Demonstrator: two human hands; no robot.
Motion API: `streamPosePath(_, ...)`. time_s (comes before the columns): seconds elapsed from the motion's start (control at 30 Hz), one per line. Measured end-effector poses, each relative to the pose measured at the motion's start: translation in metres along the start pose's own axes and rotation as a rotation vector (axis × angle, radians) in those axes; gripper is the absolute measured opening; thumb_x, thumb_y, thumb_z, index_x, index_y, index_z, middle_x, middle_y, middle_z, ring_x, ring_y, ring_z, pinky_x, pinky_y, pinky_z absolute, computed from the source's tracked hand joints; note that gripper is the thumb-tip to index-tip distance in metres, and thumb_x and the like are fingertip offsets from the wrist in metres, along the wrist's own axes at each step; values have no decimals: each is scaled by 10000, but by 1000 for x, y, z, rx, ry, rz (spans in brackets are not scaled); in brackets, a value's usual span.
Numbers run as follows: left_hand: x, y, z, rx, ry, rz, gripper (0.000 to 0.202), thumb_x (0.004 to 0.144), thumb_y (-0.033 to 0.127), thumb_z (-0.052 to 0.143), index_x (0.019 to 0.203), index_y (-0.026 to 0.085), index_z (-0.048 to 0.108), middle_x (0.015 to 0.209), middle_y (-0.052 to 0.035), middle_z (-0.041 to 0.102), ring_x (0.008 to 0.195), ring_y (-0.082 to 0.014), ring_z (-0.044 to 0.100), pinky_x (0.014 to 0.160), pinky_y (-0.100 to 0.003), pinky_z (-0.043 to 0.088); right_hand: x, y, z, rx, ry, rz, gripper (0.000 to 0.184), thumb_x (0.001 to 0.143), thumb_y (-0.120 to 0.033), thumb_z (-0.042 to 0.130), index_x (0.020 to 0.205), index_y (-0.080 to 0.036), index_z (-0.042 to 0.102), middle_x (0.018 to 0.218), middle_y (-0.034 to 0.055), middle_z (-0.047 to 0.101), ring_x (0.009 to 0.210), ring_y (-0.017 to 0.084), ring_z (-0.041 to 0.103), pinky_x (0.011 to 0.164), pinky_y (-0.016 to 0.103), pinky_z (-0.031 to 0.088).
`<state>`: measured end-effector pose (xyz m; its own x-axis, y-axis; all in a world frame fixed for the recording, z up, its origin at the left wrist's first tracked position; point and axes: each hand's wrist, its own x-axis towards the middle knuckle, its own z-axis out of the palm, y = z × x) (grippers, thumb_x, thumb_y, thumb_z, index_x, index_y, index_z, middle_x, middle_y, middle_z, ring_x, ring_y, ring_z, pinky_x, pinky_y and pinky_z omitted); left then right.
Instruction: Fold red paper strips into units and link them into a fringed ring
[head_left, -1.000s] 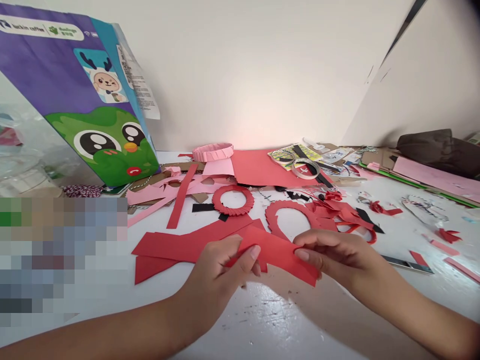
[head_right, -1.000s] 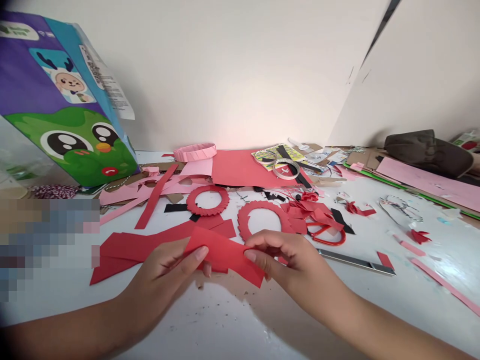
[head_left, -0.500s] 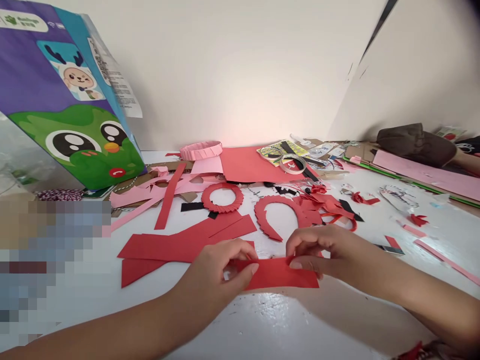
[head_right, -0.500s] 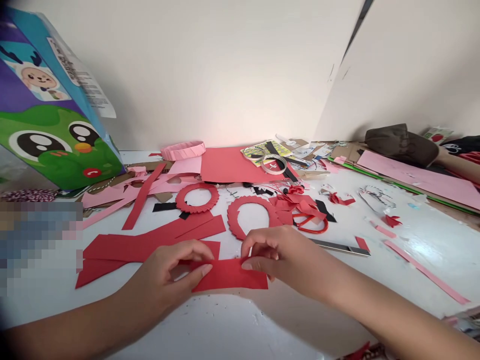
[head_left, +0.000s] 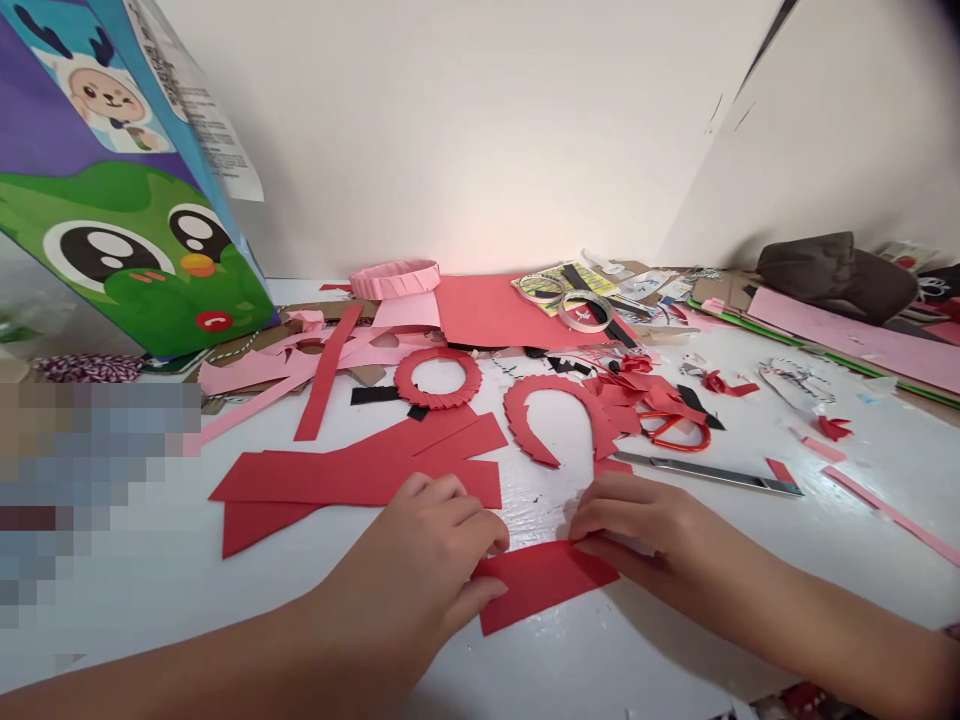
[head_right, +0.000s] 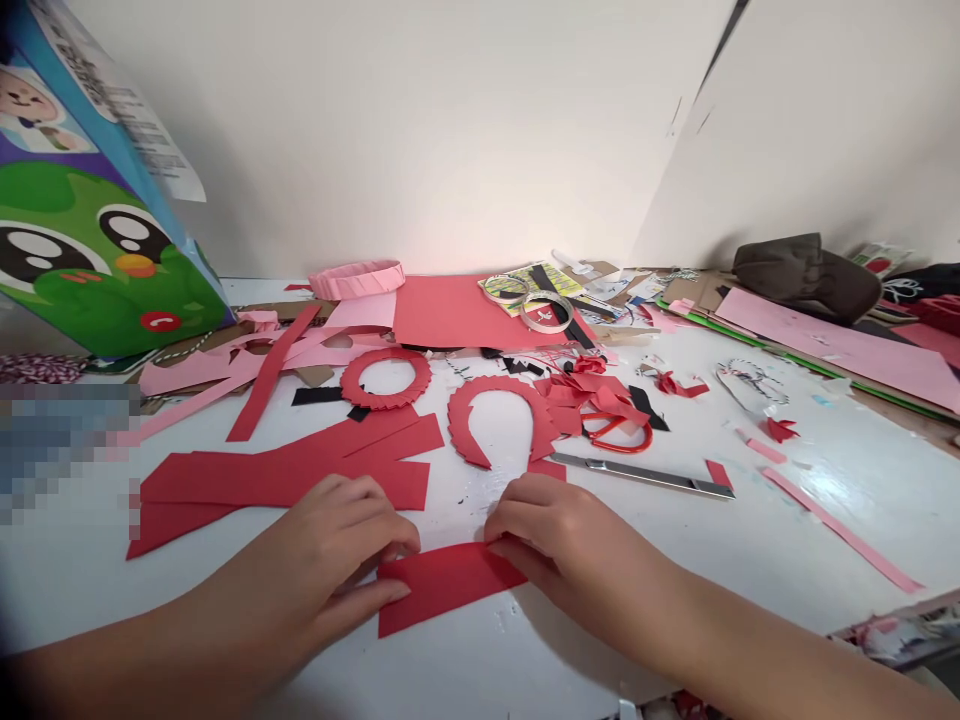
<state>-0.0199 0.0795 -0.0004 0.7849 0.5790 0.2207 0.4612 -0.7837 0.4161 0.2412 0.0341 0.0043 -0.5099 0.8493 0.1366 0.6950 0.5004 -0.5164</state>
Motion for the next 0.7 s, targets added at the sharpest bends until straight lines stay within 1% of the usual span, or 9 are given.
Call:
streamPosePath(0.07,-3,0,5,70,14,31,158,928,128,570,814,207,646,728,8,654,669,-186,510,619,-308,329,-3,1,1,-13,15,-7,276,985,-77,493,955,-213,732,916,86,750,817,207,705,720,312,565)
streamPosePath(0.17,-3,1,7,165,61,67,271,944,76,470,770,204,634,712,-4,653,652,-186,502,617,-318,319,-5,1,1,-40,21,-31,347,978,-40,448,1013,-218,744,934,85,754,795,198,709,692,295,571)
streamPosePath(0.23,-2,1,5,219,84,100,279,944,59,473,792,201,660,721,-16,668,681,-194,528,644,-327,344,-6,1,1,-69,25,-59,384,970,-21,426,1043,-210,752,953,99,756,798,203,716,679,293,577)
streamPosePath(0.33,0,1,2,254,123,173,249,930,46,517,860,198,702,751,-34,702,739,-202,573,701,-341,392,-7,1,1,-83,26,-89,375,969,-16,433,1043,-192,756,939,107,753,792,206,718,668,292,581)
streamPosePath(0.4,1,-1,1,264,170,221,239,913,37,538,835,193,702,739,-36,706,727,-199,578,691,-344,403,-7,1,0,-79,23,-109,369,967,-15,436,1034,-186,756,933,107,754,789,203,720,671,287,588)
streamPosePath(0.47,2,-3,2,291,187,248,237,899,29,559,778,187,687,716,-29,701,716,-195,584,676,-346,407,-8,1,-1,-90,30,-145,365,974,-24,426,1022,-181,752,937,110,761,790,201,729,674,281,601)
streamPosePath(0.57,1,-3,2,380,190,266,263,888,11,567,721,185,673,700,-19,701,739,-203,608,702,-355,428,-9,-3,-4,-151,71,-201,402,1006,-39,366,1018,-177,743,951,110,782,820,194,755,706,265,626)
streamPosePath(0.7,1,4,0,451,170,327,312,869,-30,515,732,185,695,720,-36,717,732,-215,623,734,-372,458,-7,-12,-6,-343,131,-283,547,1043,-46,224,975,-164,755,928,127,800,801,195,763,695,249,636)
